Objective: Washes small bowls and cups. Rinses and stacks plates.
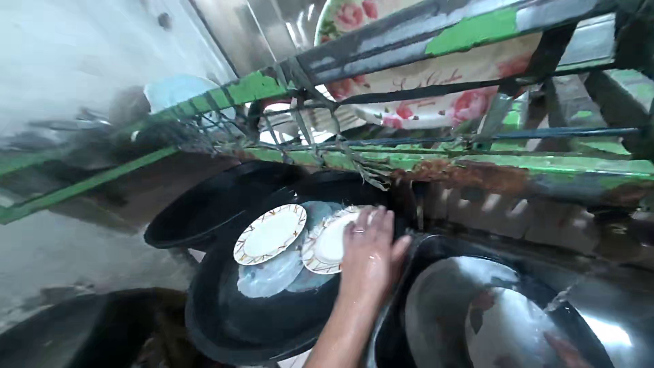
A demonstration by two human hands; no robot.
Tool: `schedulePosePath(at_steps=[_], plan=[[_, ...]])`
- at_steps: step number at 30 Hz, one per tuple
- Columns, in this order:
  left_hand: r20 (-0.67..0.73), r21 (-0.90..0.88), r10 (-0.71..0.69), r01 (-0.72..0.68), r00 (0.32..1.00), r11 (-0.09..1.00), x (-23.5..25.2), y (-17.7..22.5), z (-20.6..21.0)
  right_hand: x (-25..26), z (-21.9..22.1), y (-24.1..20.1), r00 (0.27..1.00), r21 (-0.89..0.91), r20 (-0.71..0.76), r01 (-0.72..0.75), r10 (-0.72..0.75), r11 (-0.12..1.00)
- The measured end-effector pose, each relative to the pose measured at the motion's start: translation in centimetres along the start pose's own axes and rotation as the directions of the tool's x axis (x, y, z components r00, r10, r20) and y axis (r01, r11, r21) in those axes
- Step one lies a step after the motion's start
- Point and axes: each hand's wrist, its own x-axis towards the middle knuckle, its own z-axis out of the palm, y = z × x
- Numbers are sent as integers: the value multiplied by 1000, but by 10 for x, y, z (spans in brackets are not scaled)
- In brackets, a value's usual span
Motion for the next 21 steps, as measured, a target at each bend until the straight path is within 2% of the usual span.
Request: schedulePosePath(at_steps=[2, 3, 5, 6, 9, 11, 12, 15, 17, 18, 20, 21], plan=[[165, -121, 128, -109, 978, 987, -13, 39, 23, 2, -2, 2, 998, 97, -65, -1, 7, 995], [266, -217, 212, -155, 940, 964, -25, 59, 45, 3, -3, -2, 997, 124, -77, -6, 16, 992], [538, -380, 335, -132, 773, 915, -57, 88, 102, 7, -4, -10, 994, 170, -89, -48, 63, 984], [601, -423, 349, -85, 719, 902, -73, 94, 135, 10, -6, -10, 989, 227, -85, -98, 120, 969], [606, -436, 284, 11, 743, 900, -97, 93, 204, 12, -18, -7, 941, 518, -55, -259, 334, 815], [636, -386, 267, -1, 724, 922, -96, 90, 223, 6, -29, -9, 913, 638, -26, -298, 407, 710], [636, -377, 269, -14, 723, 926, -97, 88, 231, 4, -33, -9, 906, 656, -33, -298, 421, 694], [586, -385, 281, -45, 760, 922, -96, 92, 242, 0, -40, -6, 908, 614, -102, -264, 406, 744], [541, -393, 219, 14, 812, 919, -100, 114, 231, -1, -39, -1, 912, 552, -109, -276, 396, 787], [559, -418, 185, 82, 808, 905, -103, 129, 219, -2, -37, 0, 915, 519, -103, -285, 390, 806], [536, -590, 270, 125, 800, 798, -113, 159, 207, -4, -36, 2, 919, 503, -64, -308, 390, 808], [470, -681, 375, 58, 799, 730, -118, 167, 213, -4, -36, 2, 915, 519, -46, -320, 400, 792]])
